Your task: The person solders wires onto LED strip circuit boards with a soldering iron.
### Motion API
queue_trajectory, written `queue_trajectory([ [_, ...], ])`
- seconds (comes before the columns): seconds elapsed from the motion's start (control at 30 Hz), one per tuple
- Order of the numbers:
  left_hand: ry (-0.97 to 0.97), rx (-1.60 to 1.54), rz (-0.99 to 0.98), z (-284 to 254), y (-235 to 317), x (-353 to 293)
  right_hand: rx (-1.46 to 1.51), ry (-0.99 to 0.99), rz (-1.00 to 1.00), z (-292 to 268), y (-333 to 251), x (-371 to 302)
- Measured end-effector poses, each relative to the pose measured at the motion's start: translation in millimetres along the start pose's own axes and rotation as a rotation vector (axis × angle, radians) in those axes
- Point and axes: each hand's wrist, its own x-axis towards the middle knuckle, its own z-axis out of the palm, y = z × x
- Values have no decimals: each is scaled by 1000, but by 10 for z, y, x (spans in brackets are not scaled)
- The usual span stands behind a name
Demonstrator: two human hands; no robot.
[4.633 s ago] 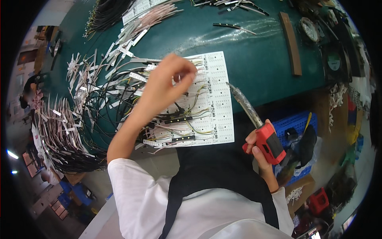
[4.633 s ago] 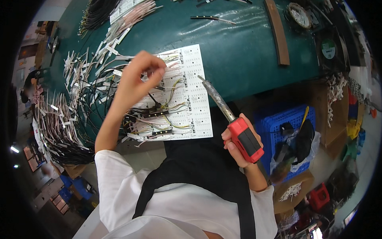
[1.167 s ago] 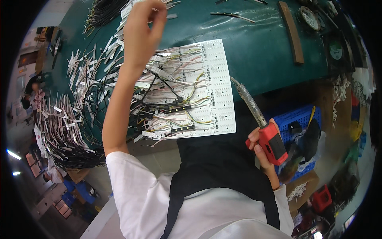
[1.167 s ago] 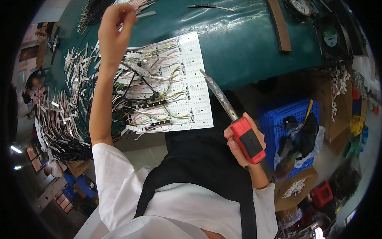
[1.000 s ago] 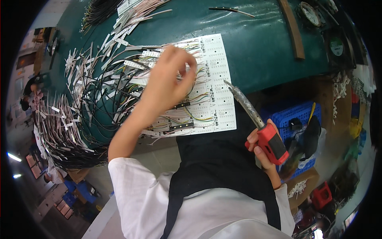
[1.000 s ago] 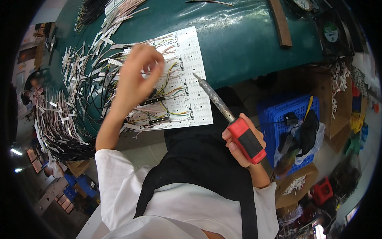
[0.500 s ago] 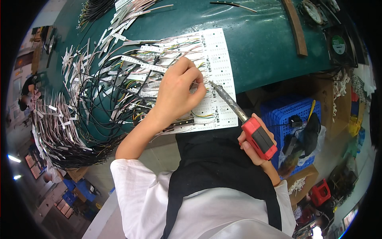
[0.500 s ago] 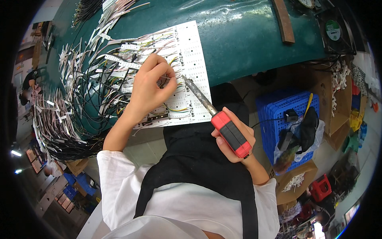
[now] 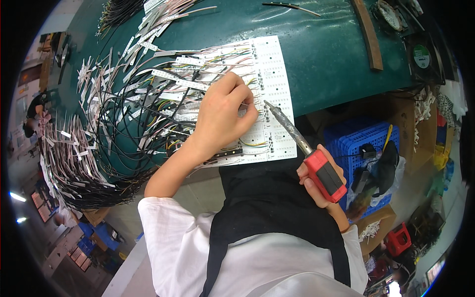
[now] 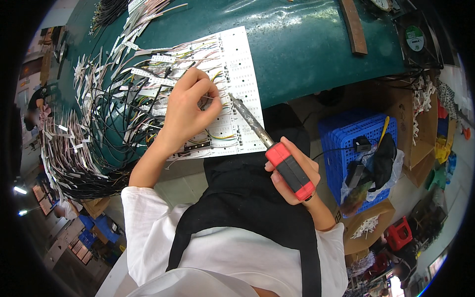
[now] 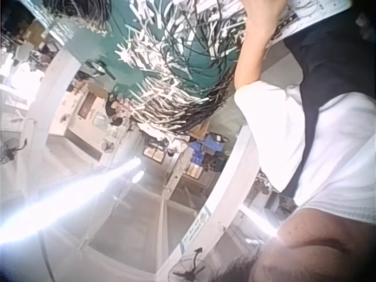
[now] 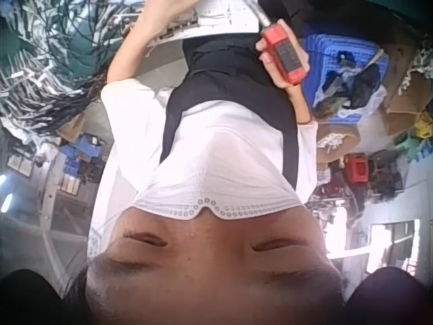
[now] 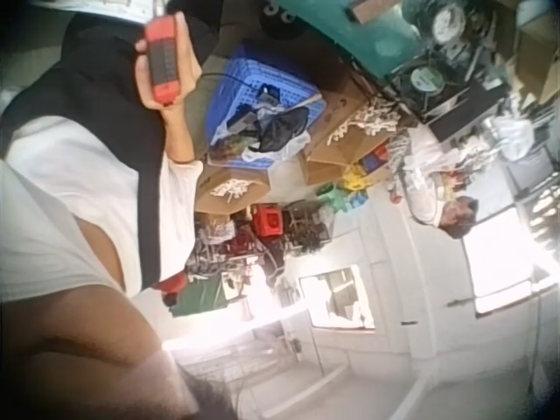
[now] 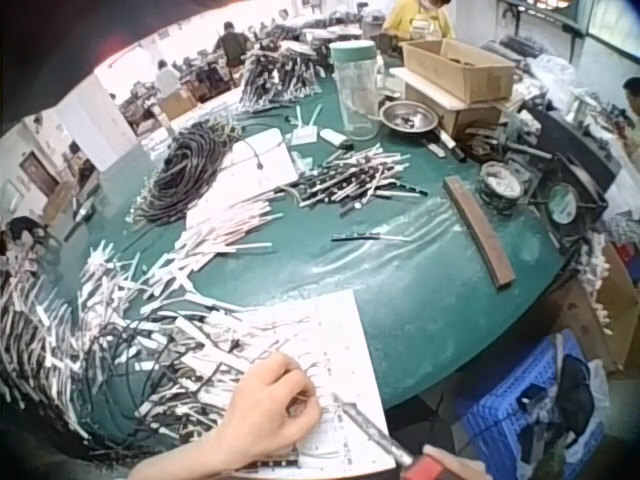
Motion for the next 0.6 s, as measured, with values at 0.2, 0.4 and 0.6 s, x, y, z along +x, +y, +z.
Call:
queue_trajectory([
  [0.2, -61, -65, -47, -15, -23, 15, 19, 12, 31, -15, -1, -25],
  [0.4, -133, -155, 21, -74, -67, 77, -1, -30, 35, -14, -2, -10],
  [0.6, -130, -133, 15, -65, -57, 79, -42, -64, -8, -8, -26, 16],
])
